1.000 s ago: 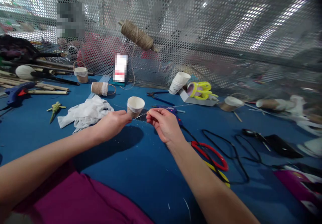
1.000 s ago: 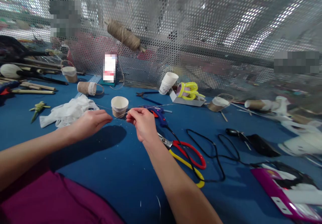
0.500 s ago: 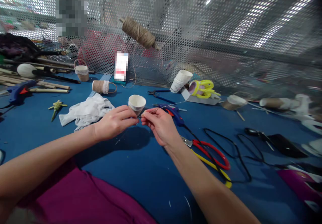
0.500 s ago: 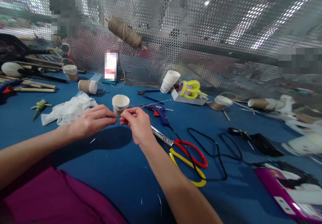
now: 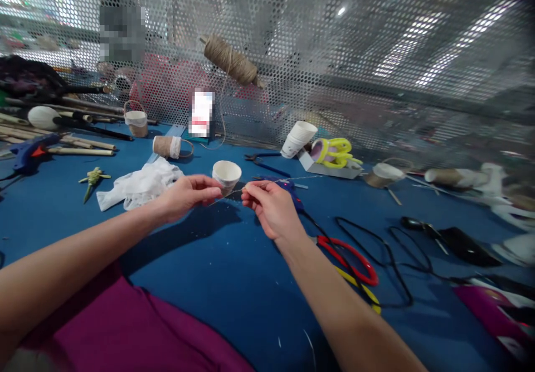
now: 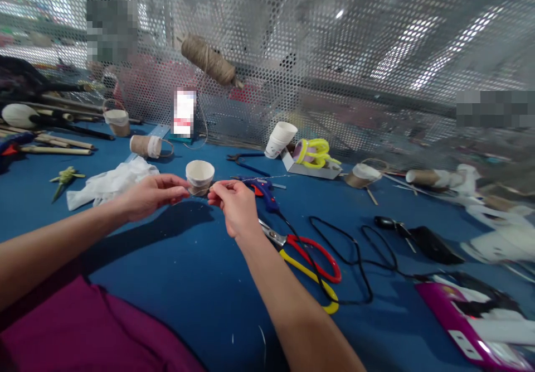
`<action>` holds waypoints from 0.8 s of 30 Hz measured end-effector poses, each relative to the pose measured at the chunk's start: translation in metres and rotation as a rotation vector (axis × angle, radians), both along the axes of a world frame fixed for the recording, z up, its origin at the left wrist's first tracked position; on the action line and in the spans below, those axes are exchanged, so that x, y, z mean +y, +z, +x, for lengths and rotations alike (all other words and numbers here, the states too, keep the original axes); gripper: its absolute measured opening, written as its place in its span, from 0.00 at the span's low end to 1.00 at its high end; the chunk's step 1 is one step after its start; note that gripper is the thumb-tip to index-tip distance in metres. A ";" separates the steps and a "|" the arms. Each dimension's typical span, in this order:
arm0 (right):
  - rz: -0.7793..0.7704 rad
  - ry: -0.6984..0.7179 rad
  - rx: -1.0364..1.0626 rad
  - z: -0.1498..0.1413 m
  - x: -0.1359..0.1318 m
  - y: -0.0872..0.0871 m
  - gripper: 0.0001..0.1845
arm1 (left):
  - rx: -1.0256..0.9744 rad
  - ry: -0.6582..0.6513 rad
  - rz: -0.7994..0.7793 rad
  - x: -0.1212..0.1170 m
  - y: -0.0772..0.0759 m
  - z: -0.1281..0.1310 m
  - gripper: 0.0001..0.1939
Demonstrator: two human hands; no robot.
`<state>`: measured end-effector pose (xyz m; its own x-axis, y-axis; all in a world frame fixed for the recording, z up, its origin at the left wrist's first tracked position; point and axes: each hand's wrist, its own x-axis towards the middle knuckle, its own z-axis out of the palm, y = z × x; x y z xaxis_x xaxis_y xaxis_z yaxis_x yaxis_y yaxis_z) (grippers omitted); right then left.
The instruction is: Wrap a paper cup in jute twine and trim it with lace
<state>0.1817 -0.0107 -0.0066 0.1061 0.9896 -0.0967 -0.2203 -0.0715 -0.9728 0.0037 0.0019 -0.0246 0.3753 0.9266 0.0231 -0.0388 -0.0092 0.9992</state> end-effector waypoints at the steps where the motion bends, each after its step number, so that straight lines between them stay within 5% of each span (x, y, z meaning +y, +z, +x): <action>1: -0.022 -0.005 0.016 0.002 0.002 0.000 0.05 | 0.072 0.082 0.193 0.003 0.003 -0.005 0.13; 3: -0.056 -0.011 0.042 0.006 0.006 0.000 0.05 | 0.322 0.297 0.675 0.007 0.008 -0.014 0.20; 5: -0.076 -0.006 0.057 0.007 0.007 -0.001 0.05 | 0.585 0.390 1.212 0.005 0.013 -0.018 0.15; 7: -0.084 0.008 0.060 0.006 0.006 -0.002 0.05 | 0.774 0.273 1.608 0.000 0.017 -0.017 0.11; 10: -0.085 0.023 0.051 0.001 0.001 -0.002 0.04 | 0.907 0.100 1.790 -0.009 0.018 -0.011 0.11; 15: -0.062 0.031 0.022 -0.006 -0.004 -0.002 0.04 | 0.877 0.094 1.707 -0.011 0.012 -0.005 0.09; 18: -0.021 0.030 0.004 -0.007 -0.006 0.000 0.05 | 0.740 0.094 1.515 -0.010 0.008 -0.004 0.09; 21: 0.049 0.028 -0.018 -0.007 -0.007 0.001 0.05 | 0.464 0.144 1.024 -0.010 0.005 0.001 0.05; 24: 0.132 0.009 -0.044 -0.008 -0.008 0.001 0.07 | 0.040 0.132 0.197 -0.011 0.003 0.009 0.05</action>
